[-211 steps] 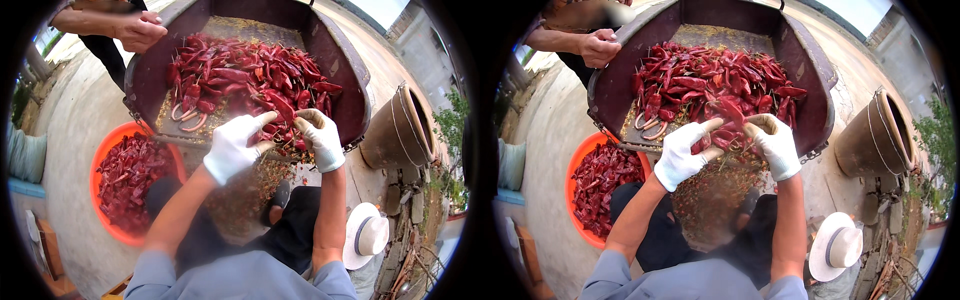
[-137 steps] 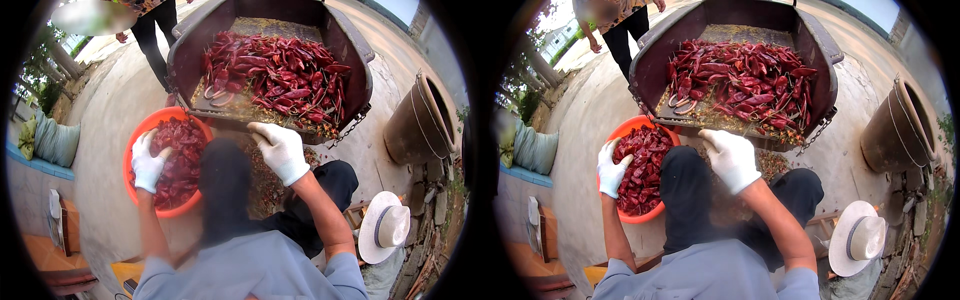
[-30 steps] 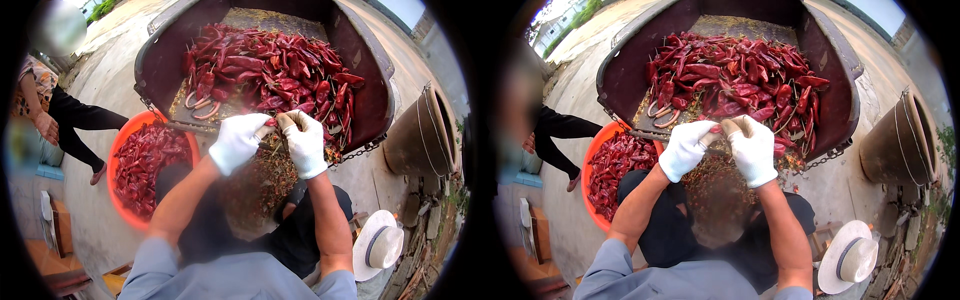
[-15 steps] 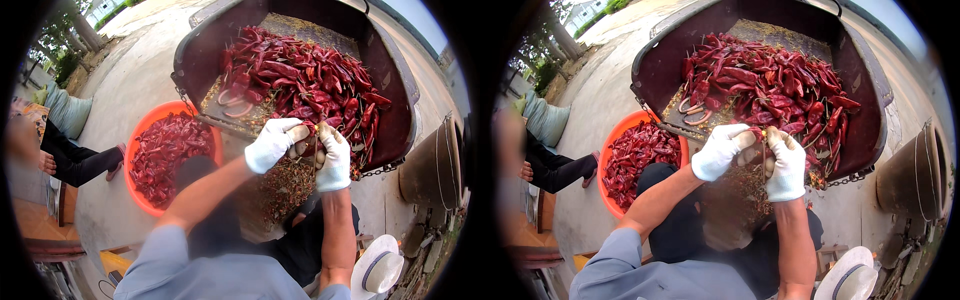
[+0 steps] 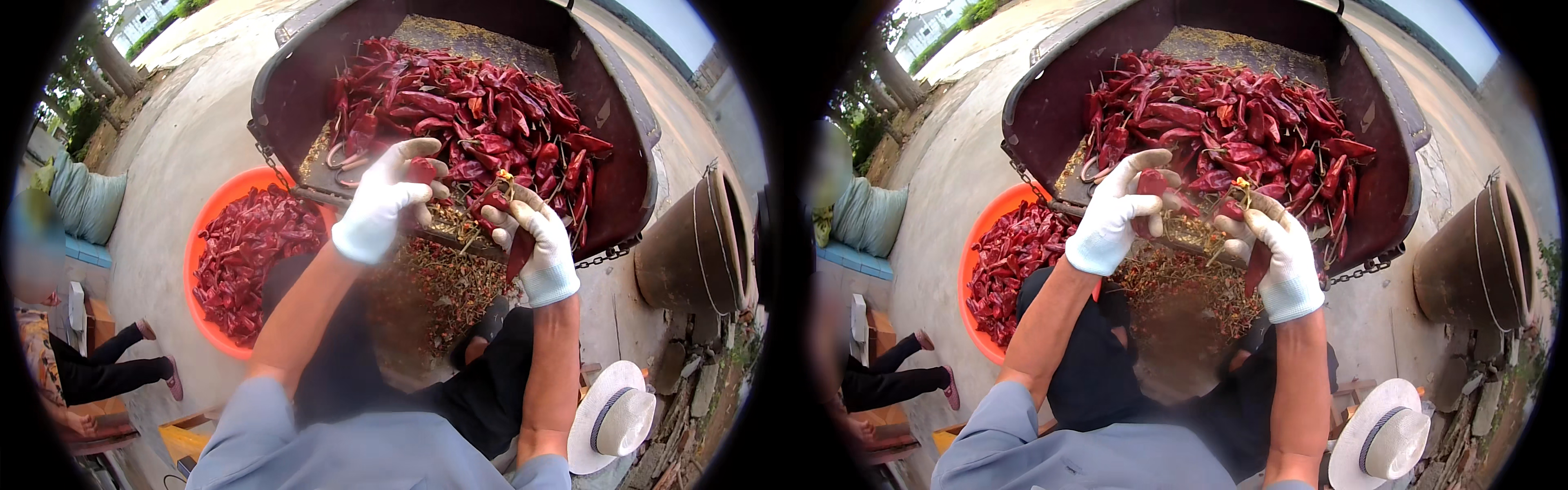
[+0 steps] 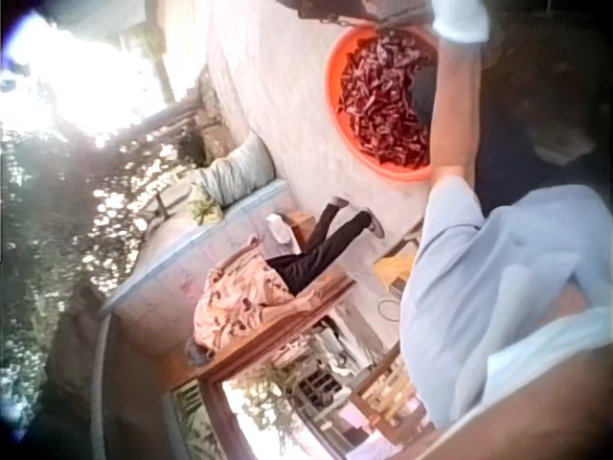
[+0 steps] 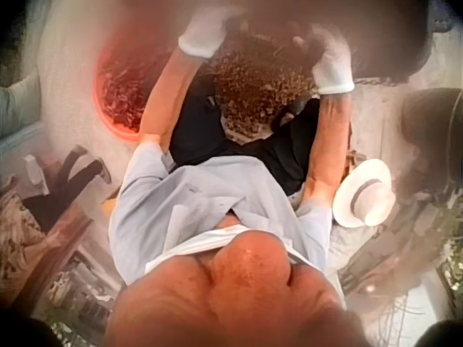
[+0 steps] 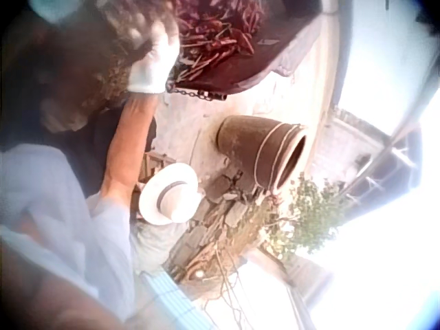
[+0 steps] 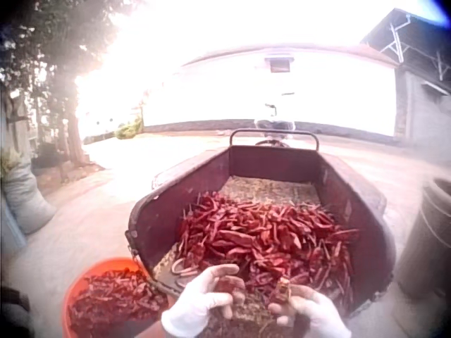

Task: The person removes stems from dried red chili peppers and places the peppers into an orange basin. Another person briefly assists by adding more peppers to the tray.

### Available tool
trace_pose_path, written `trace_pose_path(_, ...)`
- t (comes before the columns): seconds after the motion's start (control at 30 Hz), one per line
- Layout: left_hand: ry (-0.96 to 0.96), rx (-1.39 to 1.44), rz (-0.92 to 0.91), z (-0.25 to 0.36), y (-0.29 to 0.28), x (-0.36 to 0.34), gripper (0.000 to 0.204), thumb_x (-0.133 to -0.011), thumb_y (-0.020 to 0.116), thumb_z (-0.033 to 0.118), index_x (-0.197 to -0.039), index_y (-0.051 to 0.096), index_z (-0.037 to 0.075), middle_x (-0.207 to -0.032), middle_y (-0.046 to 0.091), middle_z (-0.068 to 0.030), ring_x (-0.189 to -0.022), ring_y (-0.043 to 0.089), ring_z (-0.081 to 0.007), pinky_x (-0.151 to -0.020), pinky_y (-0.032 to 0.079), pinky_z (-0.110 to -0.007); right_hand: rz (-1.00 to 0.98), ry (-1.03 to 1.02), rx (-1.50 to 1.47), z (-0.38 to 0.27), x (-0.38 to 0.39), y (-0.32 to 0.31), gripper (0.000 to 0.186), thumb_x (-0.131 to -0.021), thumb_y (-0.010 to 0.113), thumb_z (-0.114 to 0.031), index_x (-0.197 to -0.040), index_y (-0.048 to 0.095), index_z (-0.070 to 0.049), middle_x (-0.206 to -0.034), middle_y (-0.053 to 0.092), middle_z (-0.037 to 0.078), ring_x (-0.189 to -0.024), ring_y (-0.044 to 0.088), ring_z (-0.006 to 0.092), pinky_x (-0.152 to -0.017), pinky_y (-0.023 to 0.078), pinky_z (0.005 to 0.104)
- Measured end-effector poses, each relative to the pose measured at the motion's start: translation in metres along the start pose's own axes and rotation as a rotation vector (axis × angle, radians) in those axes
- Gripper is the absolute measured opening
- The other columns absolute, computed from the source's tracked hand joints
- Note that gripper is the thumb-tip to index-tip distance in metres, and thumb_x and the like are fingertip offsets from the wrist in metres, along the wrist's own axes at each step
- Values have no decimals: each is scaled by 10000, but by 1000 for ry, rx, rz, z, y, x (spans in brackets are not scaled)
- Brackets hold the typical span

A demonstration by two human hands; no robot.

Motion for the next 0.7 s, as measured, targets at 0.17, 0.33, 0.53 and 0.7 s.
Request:
trace_pose_path(0.17,-63,-296,48,-5,4,0,271,-892,718,113,-1141,637,42,-946,654,-50,-785,602,-53,-541,403,-203,36,-7,253,3,6,8,407,-959,613,-56,-1320,491,85,-1142,653,168,-951,708,196,-731,592,248)
trace_pose_path(0.33,212,-616,3,5,21,8,160,-883,723,77,-1013,705,-14,-907,700,-55,-870,634,-93,-749,510,-252,160,-117,411,-2,6,10,278,-947,635,-26,-1204,558,45,-1066,662,129,-829,704,145,-619,549,220)
trace_pose_path(0.53,287,-767,9,-11,29,8,323,-852,777,153,-1117,698,-14,-965,687,-73,-873,630,-116,-794,505,-267,124,-187,421,8,5,20,200,-932,664,-38,-1110,598,24,-981,675,85,-693,639,82,-525,469,200)
trace_pose_path(0.7,511,-1041,42,-1,30,12,294,-804,820,192,-1035,714,43,-854,658,-62,-732,633,-172,-674,509,-297,107,-100,490,7,8,25,196,-957,656,-100,-1114,618,11,-914,683,64,-673,629,67,-527,462,204)
Point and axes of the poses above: each hand's wrist, its own x-axis away from the middle knuckle, its own y-axis out of the palm, z = x × y, the point moved 8 cm from there along -x, towards the middle knuckle
